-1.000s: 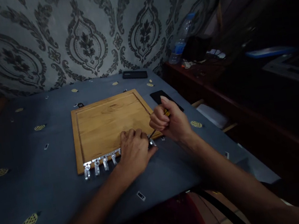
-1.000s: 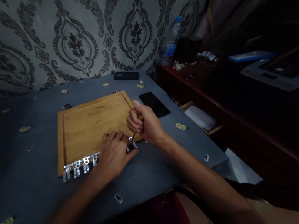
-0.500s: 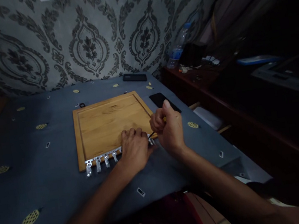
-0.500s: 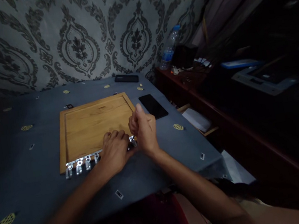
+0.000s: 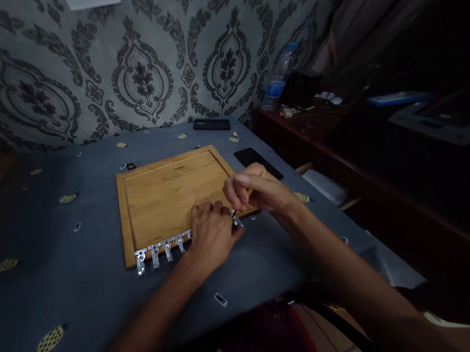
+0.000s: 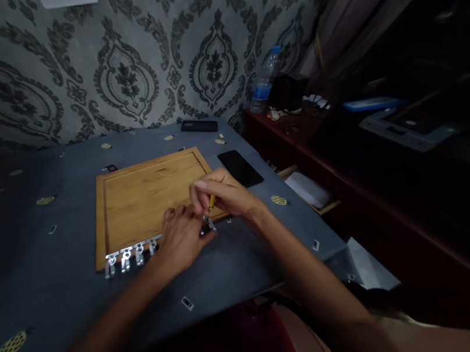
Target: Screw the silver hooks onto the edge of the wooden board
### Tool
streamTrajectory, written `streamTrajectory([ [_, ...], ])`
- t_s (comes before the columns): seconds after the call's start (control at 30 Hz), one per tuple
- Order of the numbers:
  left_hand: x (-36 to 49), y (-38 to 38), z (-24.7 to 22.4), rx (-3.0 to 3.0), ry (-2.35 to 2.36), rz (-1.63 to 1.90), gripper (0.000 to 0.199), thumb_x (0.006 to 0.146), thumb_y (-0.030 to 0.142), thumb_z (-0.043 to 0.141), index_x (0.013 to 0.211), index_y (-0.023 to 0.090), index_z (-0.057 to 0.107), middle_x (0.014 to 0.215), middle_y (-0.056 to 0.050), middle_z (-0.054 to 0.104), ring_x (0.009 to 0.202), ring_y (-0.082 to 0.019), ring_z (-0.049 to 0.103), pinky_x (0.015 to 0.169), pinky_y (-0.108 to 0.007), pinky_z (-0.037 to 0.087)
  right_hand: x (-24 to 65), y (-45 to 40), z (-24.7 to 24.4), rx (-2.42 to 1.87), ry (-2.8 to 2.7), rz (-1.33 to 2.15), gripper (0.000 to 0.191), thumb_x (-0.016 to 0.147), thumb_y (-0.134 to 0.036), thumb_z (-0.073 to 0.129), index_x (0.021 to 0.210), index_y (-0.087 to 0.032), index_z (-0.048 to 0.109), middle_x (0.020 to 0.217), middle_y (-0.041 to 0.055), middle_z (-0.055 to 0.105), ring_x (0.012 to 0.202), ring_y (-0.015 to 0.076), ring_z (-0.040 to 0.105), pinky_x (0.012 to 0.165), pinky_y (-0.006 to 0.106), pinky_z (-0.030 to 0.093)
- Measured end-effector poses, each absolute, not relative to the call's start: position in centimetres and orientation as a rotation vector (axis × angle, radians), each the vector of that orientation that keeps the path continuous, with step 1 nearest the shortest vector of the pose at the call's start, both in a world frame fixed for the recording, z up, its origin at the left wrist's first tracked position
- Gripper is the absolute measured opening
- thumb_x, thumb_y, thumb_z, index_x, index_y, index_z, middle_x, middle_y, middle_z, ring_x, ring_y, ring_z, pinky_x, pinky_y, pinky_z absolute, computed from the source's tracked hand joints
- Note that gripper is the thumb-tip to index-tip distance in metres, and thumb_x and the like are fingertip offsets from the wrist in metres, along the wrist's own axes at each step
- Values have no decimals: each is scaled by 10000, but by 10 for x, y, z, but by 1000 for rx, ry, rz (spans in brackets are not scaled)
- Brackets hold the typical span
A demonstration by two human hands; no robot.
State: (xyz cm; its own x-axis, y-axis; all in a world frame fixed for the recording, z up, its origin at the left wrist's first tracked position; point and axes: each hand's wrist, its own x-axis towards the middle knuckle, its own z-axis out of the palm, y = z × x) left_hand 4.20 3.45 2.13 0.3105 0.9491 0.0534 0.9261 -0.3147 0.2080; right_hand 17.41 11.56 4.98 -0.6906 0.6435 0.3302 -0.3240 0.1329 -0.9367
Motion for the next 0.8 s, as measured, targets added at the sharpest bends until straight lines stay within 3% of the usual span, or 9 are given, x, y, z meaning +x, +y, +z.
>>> streamTrajectory([
  [0.07,42,34,22,2428,1753,229,356,944,447,624,1112,137,669,1169,-129,677,1138,-318,573,978,-482,395,170,115,48,-309,-1622,1723,562,910,-498,636,472,-183,480,383,-51,429,338,58,327,393,208,265],
  [0.17,43,35,22,2443,1761,220,359,946,452,621,1099,132,674,1173,-136,674,1138,-317,574,975,-475,395,164,111,48,-363,-1474,1727,593,869,-515,688,473,-199,379,362,-103,274,335,33,192,371,192,173],
  [0.4,42,35,23,2447,1737,195,364,959,459,591,1089,128,670,1138,-147,672,1133,-326,571,960,-484,393,150,92,48,-556,-1267,1454,640,831,-568,710,468,-214,319,403,-93,239,354,41,173,368,227,135],
  [0.6,41,35,21,2436,1733,209,298,992,397,523,1061,143,661,1111,-136,662,1094,-315,578,937,-479,393,137,68,32,-755,-1164,942,599,919,-586,596,512,-225,345,471,-55,307,429,89,262,431,285,217],
  [0.8,40,34,20,2440,1730,221,376,1002,462,490,1052,136,671,1100,-143,665,1111,-319,578,938,-478,393,144,72,53,-655,-1074,979,615,897,-560,639,499,-223,313,424,-74,251,379,73,217,399,280,188],
])
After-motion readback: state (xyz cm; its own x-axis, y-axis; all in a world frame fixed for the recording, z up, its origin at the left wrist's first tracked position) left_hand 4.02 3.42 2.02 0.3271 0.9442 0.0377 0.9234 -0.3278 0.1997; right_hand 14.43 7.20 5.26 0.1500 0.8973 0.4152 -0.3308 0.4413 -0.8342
